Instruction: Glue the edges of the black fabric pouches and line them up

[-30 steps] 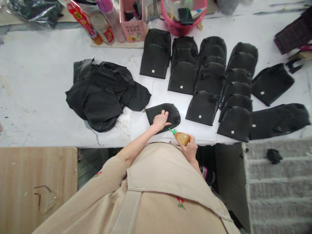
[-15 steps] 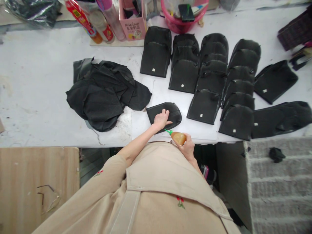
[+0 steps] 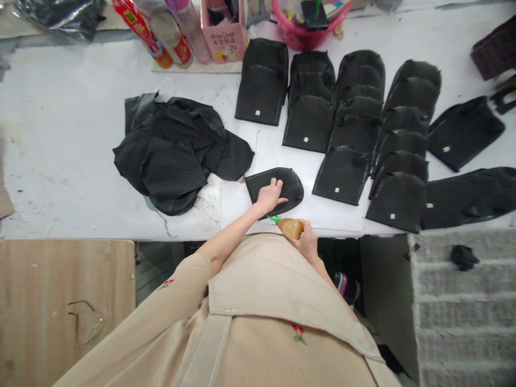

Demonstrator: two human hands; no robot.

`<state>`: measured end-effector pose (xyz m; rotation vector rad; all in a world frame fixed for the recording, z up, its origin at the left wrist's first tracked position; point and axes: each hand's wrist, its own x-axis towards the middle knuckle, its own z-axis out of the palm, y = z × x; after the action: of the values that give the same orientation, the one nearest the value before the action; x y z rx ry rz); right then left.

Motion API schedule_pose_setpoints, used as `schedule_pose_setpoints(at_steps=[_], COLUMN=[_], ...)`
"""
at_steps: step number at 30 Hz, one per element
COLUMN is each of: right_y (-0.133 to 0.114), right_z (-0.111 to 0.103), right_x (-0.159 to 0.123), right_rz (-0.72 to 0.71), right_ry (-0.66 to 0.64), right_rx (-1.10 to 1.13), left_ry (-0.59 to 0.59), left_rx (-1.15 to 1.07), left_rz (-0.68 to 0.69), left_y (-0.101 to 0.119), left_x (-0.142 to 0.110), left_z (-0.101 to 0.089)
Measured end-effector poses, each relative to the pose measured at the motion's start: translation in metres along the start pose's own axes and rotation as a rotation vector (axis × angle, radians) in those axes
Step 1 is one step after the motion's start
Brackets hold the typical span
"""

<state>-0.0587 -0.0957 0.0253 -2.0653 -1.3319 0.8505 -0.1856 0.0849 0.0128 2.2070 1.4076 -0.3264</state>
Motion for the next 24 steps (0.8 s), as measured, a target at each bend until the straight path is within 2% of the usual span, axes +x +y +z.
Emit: schedule_pose_setpoints(at_steps=[17,24], right_y=[-0.0106,-0.01], right_z=[0.0076,0.0098], right_x=[0.0057,0.0074], right_rz=[-0.016,-0.048], right_ry=[-0.113,-0.108], right_rx=[0.081,0.074], left_ry=[0.005,0.013], left_rx=[-0.046,-0.026], left_rz=[0.012,0.018], left_y=[-0.0059,-0.0062], left_x=[0.0045,0.0042], left_z=[0.0036,0.0021])
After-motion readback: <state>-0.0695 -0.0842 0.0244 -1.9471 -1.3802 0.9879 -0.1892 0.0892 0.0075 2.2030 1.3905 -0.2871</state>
